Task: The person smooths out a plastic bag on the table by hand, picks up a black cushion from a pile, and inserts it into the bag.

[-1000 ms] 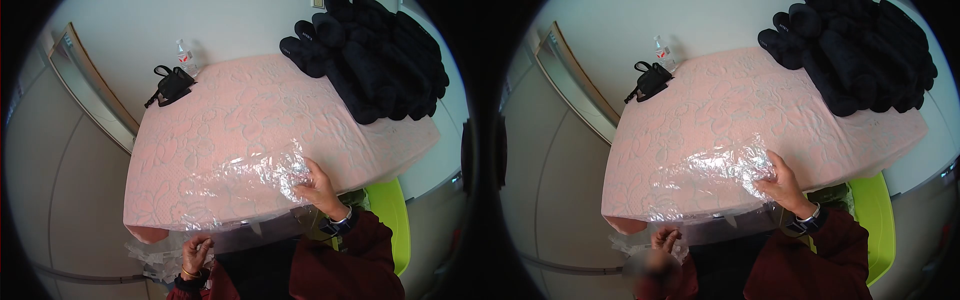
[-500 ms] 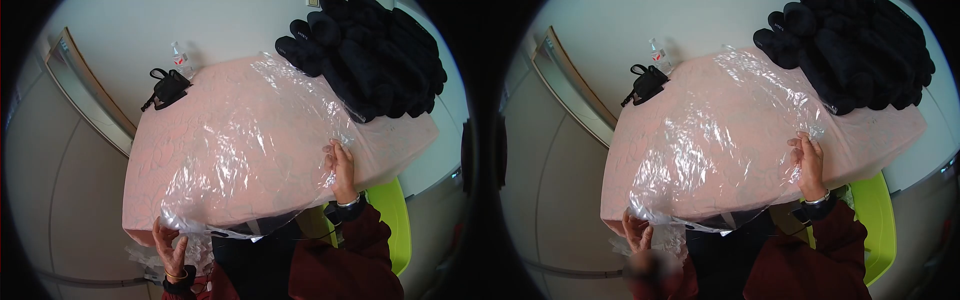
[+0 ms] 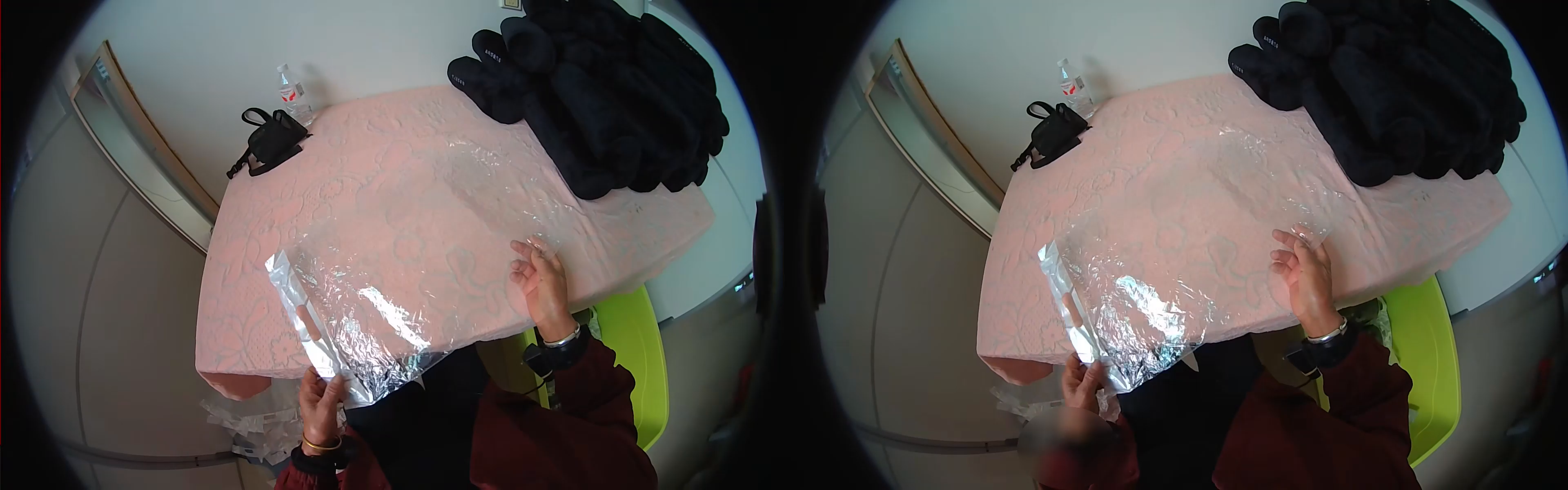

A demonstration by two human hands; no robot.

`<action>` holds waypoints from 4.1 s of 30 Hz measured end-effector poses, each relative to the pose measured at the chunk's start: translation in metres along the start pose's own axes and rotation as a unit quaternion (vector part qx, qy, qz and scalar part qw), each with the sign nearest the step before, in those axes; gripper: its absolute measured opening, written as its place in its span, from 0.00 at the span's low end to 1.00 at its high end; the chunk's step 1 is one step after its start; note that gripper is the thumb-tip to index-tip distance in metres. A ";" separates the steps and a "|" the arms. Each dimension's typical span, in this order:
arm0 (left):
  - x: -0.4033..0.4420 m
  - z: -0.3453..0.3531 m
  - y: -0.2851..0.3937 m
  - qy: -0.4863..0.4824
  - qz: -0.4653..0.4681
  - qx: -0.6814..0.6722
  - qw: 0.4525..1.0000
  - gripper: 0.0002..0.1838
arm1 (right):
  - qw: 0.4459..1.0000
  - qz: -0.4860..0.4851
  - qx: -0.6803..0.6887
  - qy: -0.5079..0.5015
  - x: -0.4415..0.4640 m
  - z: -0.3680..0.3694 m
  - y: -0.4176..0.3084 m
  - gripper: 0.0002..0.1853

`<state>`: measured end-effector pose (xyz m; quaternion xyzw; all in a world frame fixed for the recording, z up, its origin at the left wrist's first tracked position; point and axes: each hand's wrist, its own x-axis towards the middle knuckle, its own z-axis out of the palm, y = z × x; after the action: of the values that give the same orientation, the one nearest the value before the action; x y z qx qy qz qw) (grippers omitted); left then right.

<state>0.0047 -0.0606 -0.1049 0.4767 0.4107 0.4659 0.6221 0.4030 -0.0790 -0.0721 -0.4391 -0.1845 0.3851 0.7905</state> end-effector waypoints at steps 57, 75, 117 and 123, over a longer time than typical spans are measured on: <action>0.048 -0.019 0.040 0.070 0.213 0.392 0.892 0.07 | 0.555 -0.257 -0.719 -0.332 -0.017 0.016 0.011 0.40; 0.046 -0.060 0.072 0.201 0.324 0.664 0.643 0.15 | 0.639 -0.311 -0.628 -0.316 -0.054 0.016 -0.011 0.34; 0.028 -0.062 0.049 -0.007 0.308 0.746 0.590 0.48 | 0.604 -0.313 -0.672 -0.293 -0.064 0.010 -0.017 0.41; 0.044 0.088 0.037 -0.151 0.322 0.638 0.683 0.50 | 0.577 -0.315 -0.656 -0.370 -0.057 0.052 0.019 0.45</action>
<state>0.0921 -0.0319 -0.0533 0.9251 0.3304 0.1845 0.0320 0.3252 -0.0880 -0.0567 -0.5713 -0.7902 0.0149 0.2213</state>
